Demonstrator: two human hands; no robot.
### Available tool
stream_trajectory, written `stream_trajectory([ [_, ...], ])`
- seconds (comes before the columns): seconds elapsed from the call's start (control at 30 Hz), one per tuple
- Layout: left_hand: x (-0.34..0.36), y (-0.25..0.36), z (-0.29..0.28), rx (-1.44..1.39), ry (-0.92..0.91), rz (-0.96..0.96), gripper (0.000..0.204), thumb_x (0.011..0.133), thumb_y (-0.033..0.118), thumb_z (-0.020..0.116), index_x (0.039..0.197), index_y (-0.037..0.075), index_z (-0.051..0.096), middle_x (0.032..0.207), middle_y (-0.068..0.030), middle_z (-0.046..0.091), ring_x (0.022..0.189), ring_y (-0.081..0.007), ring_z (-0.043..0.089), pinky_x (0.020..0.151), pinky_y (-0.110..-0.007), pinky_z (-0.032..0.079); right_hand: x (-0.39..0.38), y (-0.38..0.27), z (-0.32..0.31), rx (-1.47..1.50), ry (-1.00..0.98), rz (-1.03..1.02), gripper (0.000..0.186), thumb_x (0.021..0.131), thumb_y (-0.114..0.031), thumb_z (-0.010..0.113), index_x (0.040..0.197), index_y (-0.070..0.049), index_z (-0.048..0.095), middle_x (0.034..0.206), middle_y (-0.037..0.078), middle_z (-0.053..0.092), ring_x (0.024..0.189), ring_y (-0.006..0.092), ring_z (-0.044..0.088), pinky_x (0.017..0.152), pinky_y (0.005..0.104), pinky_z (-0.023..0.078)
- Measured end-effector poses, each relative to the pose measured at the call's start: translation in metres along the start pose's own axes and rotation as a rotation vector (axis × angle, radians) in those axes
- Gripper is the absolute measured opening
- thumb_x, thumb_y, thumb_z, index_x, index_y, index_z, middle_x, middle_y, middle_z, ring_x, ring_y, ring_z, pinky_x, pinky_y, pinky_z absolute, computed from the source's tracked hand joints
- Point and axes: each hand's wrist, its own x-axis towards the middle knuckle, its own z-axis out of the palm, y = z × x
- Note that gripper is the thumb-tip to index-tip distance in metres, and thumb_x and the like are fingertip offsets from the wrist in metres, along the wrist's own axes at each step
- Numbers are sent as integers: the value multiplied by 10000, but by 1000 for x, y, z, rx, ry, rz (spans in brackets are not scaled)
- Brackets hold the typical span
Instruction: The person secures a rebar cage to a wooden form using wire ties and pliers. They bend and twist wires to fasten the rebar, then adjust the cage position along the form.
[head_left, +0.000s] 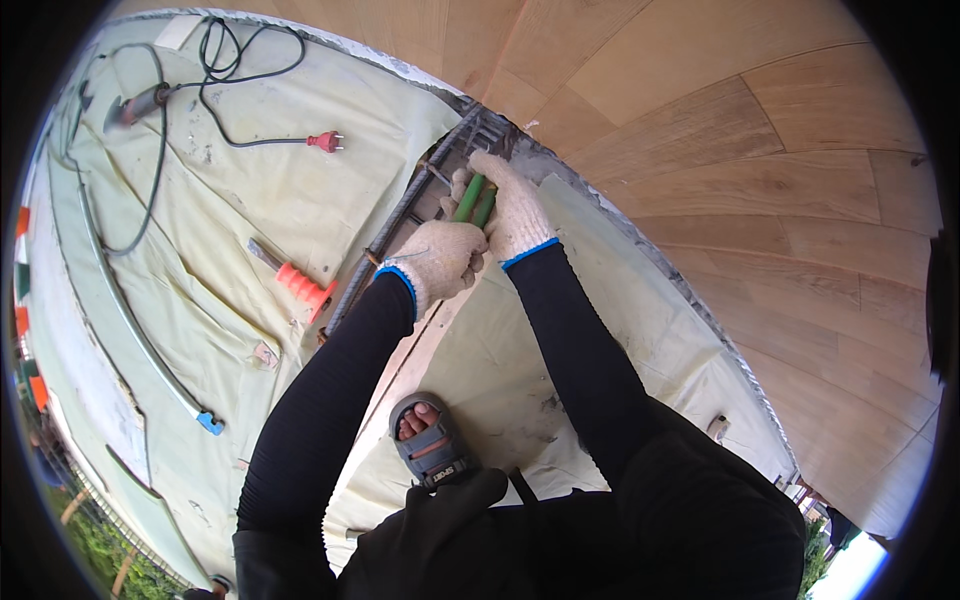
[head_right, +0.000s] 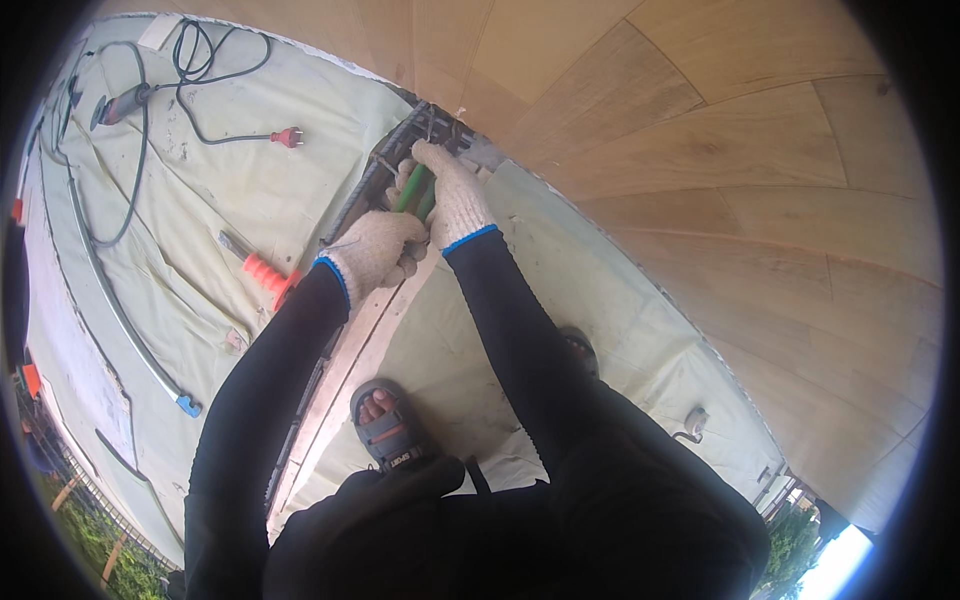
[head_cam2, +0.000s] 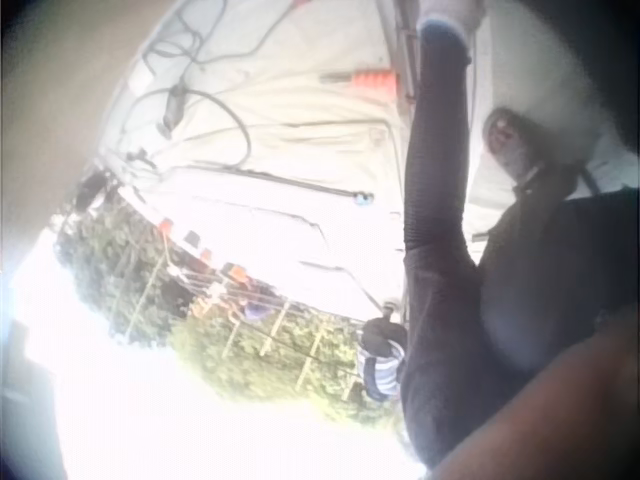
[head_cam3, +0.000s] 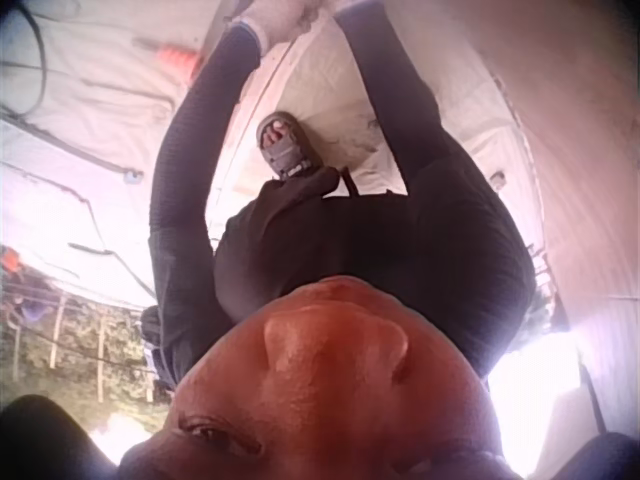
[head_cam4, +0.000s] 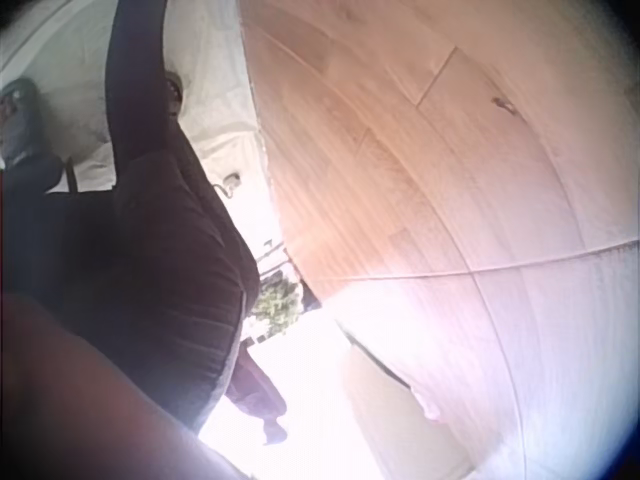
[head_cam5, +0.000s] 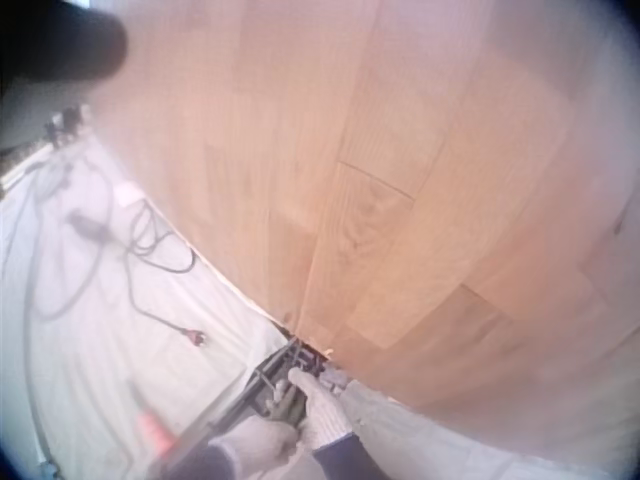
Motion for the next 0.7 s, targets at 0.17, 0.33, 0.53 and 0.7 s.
stream_trajectory([
  [0.17,1,-15,-3,-1389,-775,-199,182,1014,239,594,1135,103,596,877,21,578,644,-59,547,442,-193,388,-1,-9,-1,481,-220,183,156,1036,-219,620,1015,-70,576,831,21,595,755,180,653,681,373,603],
  [0.33,-23,15,-3,-522,-177,-167,311,987,338,643,1094,47,656,894,-11,652,710,-115,649,538,-235,500,28,-9,-5,193,-197,180,329,998,-244,683,786,-151,449,626,-54,328,500,119,335,457,311,296],
  [0.53,-17,34,20,503,211,30,336,946,305,675,937,-29,706,747,-110,687,681,-164,696,541,-330,493,10,-8,8,-282,151,-59,289,988,-317,727,847,-127,560,631,-13,451,492,154,465,467,346,427],
  [0.7,-4,9,-9,-742,-427,-184,153,1021,198,574,1080,60,600,804,-14,596,583,-84,536,462,-217,377,-10,-20,14,136,-93,110,276,1029,-299,689,1059,-35,613,850,80,631,701,235,645,728,400,603],
])
